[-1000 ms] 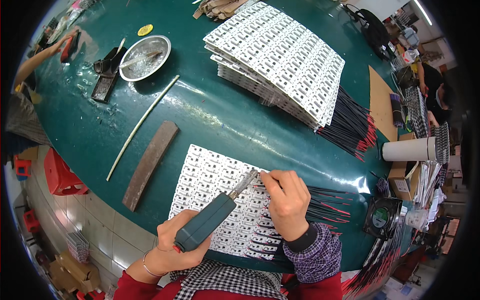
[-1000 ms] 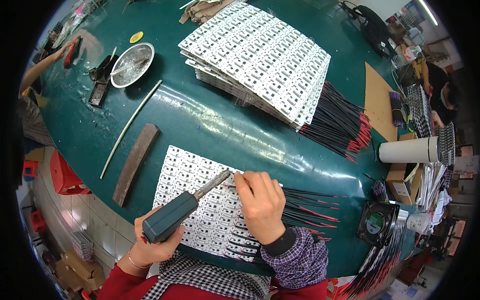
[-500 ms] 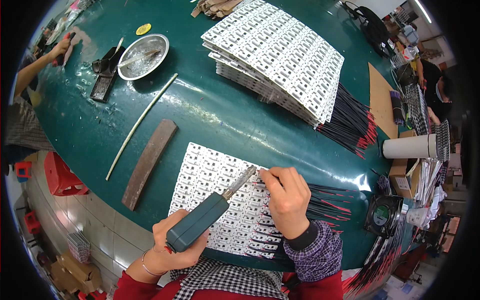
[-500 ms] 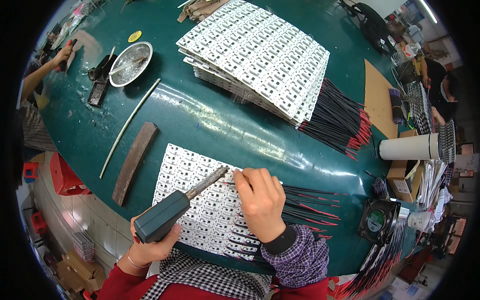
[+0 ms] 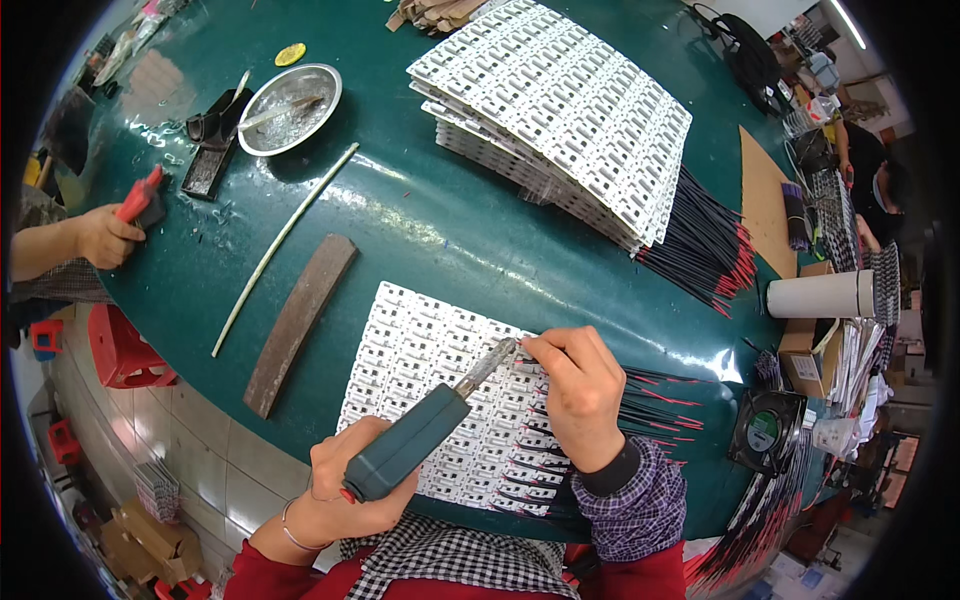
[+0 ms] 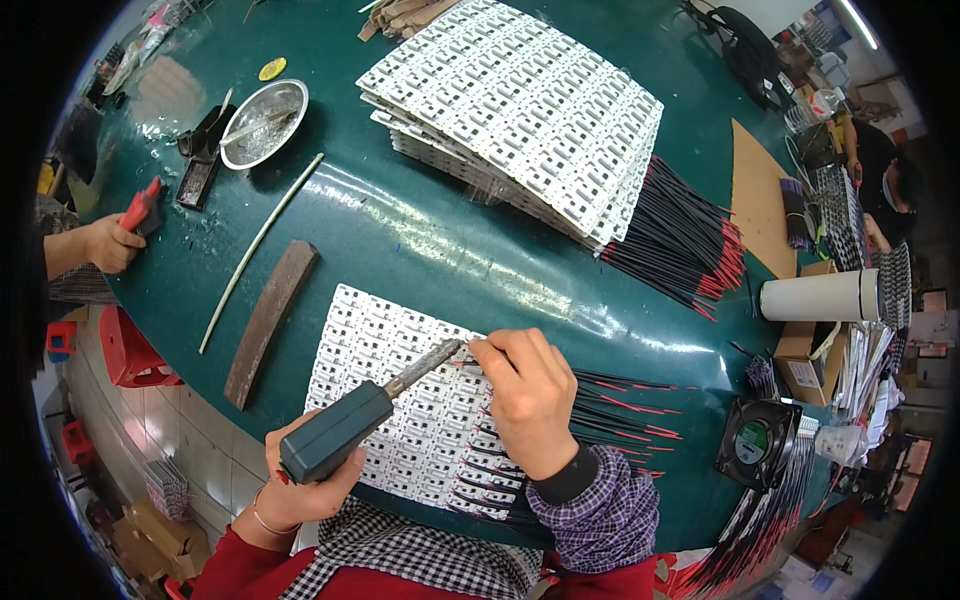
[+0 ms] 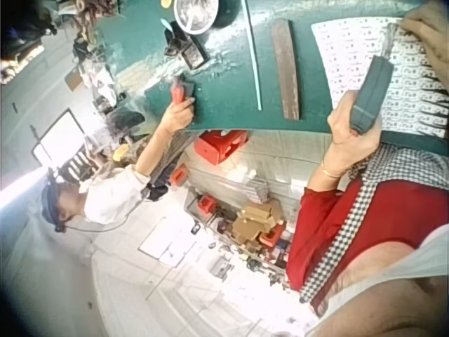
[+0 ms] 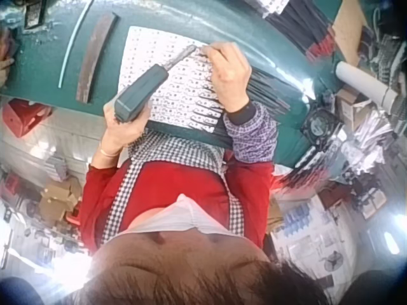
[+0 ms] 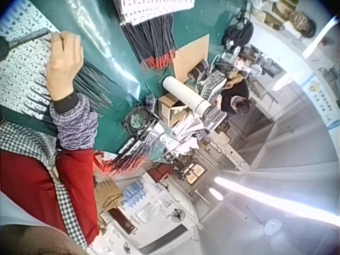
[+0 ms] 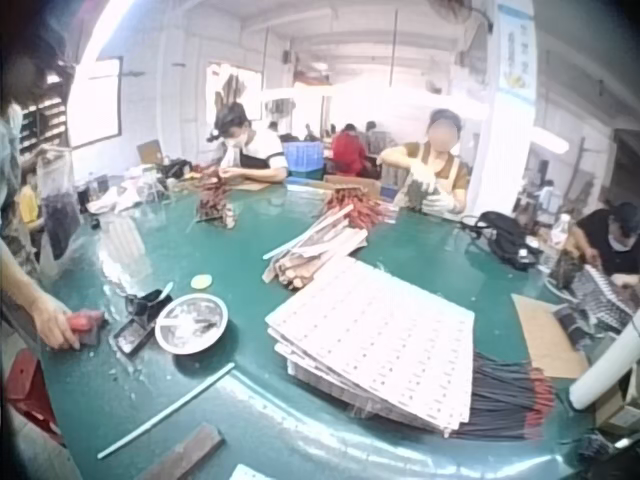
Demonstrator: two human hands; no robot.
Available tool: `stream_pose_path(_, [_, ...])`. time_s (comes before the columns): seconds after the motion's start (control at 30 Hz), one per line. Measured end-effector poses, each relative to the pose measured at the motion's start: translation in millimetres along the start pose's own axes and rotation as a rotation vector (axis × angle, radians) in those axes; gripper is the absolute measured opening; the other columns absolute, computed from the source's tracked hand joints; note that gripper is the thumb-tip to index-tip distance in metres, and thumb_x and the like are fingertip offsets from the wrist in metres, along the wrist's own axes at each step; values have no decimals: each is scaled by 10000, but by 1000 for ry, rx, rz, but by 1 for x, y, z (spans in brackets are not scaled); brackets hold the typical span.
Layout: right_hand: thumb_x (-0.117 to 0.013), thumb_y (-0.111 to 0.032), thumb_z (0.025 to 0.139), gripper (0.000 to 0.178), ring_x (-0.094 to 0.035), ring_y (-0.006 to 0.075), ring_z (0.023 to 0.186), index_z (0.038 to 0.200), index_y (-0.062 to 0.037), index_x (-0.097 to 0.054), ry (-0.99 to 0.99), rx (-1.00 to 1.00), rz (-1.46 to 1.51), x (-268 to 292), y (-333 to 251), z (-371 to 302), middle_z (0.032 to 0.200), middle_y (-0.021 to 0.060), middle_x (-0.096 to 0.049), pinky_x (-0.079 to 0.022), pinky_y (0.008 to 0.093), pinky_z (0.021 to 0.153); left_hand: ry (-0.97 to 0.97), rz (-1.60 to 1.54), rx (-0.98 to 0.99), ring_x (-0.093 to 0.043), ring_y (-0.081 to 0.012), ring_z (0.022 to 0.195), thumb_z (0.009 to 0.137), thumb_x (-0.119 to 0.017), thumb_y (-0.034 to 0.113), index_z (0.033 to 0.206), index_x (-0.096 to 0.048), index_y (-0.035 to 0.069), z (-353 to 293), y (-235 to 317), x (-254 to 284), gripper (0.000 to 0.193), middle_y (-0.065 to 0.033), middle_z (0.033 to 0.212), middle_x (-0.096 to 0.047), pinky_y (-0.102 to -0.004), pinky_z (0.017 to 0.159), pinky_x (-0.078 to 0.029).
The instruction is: The person solders wires onto circuit board modules using a soldering gun, positioning the wires onto the connection points by hand.
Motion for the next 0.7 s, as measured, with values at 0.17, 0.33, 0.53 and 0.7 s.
stream_pose_path(0.17, [-680,64,682,306,-640,236,828,972,-19,-729,-3,43,-50,0,-7,1,923,69,-661,-496,351,677,24,-70,100,-649,-195,594,713,-774,-54,889,-691,-58,-5,-10,2,194,-125,750,-636,-287,546,-494])
stream_pose_path(0.33, [-681,60,689,304,-636,231,824,980,-12,-730,-10,53,-67,2,-9,1,934,70,-661,-490,350,674,79,49,-7,-662,-204,616,730,-784,-24,937,-722,-47,-9,1,13,217,-126,785,-668,-291,556,-512])
stream_pose_path(0.53, [-693,57,682,427,-620,239,822,1101,-8,-750,-10,55,-103,17,-25,-4,935,96,-631,-488,357,688,118,54,16,-683,-212,654,736,-786,-3,992,-736,-62,-14,3,22,267,-136,831,-699,-287,585,-538])
stream_pose_path(0.7, [-689,71,682,500,-604,244,789,1172,-5,-750,-48,-94,-157,4,-16,-10,914,94,-599,-493,365,691,101,62,-50,-684,-197,654,738,-783,-16,993,-731,-72,-16,5,12,266,-137,837,-703,-284,599,-546])
Point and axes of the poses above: each hand's wrist, its own z-axis towards the middle knuckle, its own x-axis out of the back of the hand, y = z × x, the point moved 10 cm from there along z, towards the middle knuckle
